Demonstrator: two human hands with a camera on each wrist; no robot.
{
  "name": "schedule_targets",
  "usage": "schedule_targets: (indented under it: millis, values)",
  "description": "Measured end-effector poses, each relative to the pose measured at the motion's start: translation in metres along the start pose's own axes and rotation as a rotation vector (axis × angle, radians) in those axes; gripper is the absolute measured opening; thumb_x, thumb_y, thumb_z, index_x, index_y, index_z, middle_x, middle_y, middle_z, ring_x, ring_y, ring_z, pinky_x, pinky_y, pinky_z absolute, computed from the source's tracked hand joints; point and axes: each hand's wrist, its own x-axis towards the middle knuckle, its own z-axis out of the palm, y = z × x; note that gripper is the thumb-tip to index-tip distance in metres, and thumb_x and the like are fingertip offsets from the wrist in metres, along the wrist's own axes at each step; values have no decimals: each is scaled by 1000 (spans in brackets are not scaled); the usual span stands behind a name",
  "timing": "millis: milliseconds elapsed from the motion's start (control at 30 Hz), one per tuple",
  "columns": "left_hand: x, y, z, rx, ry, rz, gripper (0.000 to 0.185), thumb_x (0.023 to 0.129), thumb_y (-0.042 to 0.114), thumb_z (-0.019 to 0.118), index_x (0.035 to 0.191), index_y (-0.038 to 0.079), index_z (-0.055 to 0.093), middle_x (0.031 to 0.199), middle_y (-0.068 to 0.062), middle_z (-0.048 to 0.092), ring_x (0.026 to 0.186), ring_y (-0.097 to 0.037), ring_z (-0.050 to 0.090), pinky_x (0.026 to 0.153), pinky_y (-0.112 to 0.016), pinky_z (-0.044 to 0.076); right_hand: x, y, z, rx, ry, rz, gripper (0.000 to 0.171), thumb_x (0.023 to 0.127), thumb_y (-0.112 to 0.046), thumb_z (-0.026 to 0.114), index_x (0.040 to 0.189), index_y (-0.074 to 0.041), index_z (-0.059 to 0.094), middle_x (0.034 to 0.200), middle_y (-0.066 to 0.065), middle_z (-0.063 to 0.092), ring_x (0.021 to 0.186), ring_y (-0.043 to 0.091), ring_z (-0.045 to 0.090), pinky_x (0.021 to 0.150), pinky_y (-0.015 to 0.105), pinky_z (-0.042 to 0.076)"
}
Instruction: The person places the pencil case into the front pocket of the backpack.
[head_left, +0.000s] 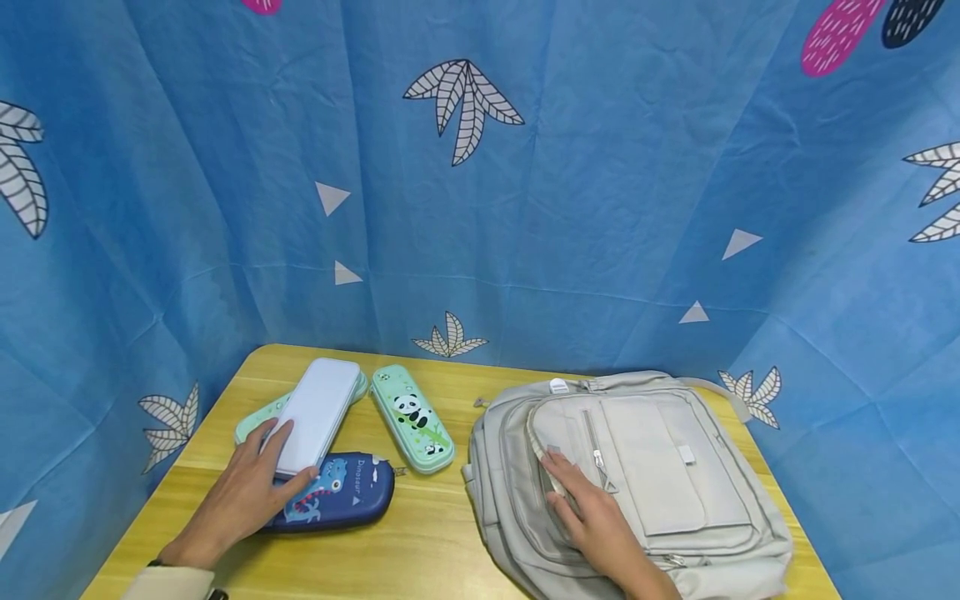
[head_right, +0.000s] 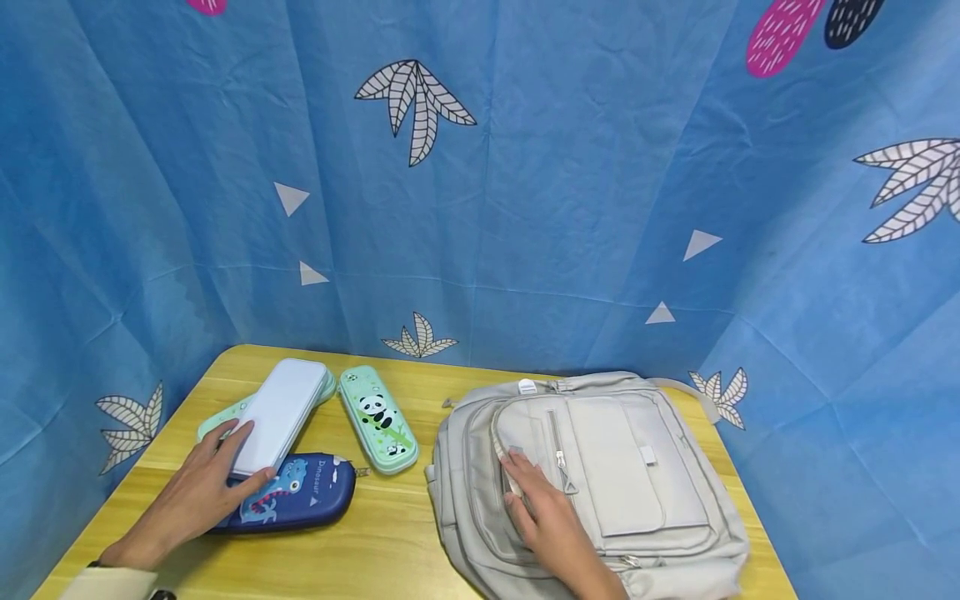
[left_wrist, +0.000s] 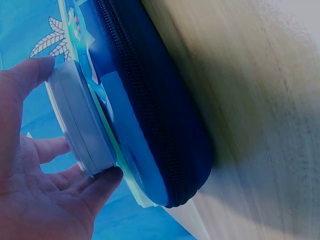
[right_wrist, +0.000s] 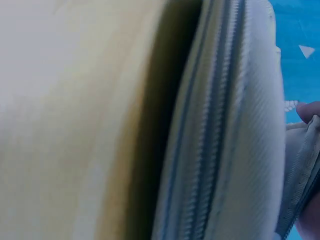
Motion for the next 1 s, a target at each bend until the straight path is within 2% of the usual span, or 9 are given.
schedule_targets:
  millis: [133, 300, 400, 567, 633, 700, 833, 933, 1000]
  values:
    - [0, 0, 0, -1, 0, -1, 101, 102, 62, 68, 167, -5, 31, 167, -37, 24, 144, -63, 38, 107, -81, 44, 2, 1, -7, 42, -29, 89, 52, 102, -12, 76, 153, -12, 64, 158, 8, 62, 139, 31, 65, 108, 58, 57]
    - [0, 0, 0, -7, -2, -6, 101, 102, 61, 69, 167, -6, 30, 167, -37, 24, 144, -62, 37, 107, -81, 44, 5, 2, -15, 76, -2, 132, 51, 103, -7, 74, 152, -12, 65, 153, 6, 67, 135, 31, 68, 105, 55, 60]
    - [0, 0, 0, -8, -2, -5, 101, 102, 61, 69, 167, -6, 30, 167, -37, 24, 144, -62, 37, 107, -81, 44, 7, 1, -21, 101, 24, 154, 49, 103, -5, 72, 151, -12, 66, 151, 4, 68, 134, 30, 68, 107, 46, 61]
    - [0, 0, 0, -8, 0, -3, 101, 102, 61, 69, 167, -6, 30, 167, -37, 24, 144, -63, 36, 108, -82, 43, 9, 0, -32, 194, 37, 245, 45, 108, -10, 68, 152, -17, 66, 152, 2, 68, 138, 31, 64, 108, 15, 52]
    - [0, 0, 1, -7, -2, -5, 102, 102, 62, 69, 167, -6, 30, 167, -37, 23, 144, -64, 36, 108, -82, 43, 9, 0, -37, 239, 33, 299, 43, 110, -14, 65, 153, -19, 65, 153, 5, 67, 139, 31, 63, 104, 12, 51]
    - [0, 0, 1, -5, -3, -6, 102, 102, 62, 69, 167, -6, 30, 167, -37, 23, 144, -64, 36, 108, -82, 43, 10, 0, -43, 281, 30, 346, 43, 112, -18, 63, 154, -21, 64, 155, 7, 65, 140, 29, 62, 101, 16, 55]
    - [0, -1, 1, -4, 0, -5, 101, 102, 62, 69, 167, -5, 30, 167, -37, 23, 144, -63, 36, 108, -82, 43, 9, 2, -53, 359, 25, 406, 43, 114, -23, 60, 157, -23, 61, 160, 10, 60, 138, 10, 61, 97, 21, 59]
    - [1, -1, 1, -4, 3, -3, 101, 102, 61, 69, 167, -5, 30, 167, -37, 24, 144, -63, 37, 107, -81, 44, 8, 3, -58, 402, 33, 421, 43, 115, -24, 59, 158, -21, 59, 162, 13, 57, 133, -10, 55, 96, 18, 58]
    - [1, -1, 1, -5, 3, -2, 101, 102, 62, 68, 167, -5, 30, 167, -37, 24, 144, -63, 37, 107, -81, 44, 8, 5, -61, 412, 48, 421, 44, 115, -24, 59, 158, -19, 59, 162, 15, 57, 130, -18, 50, 95, 14, 56]
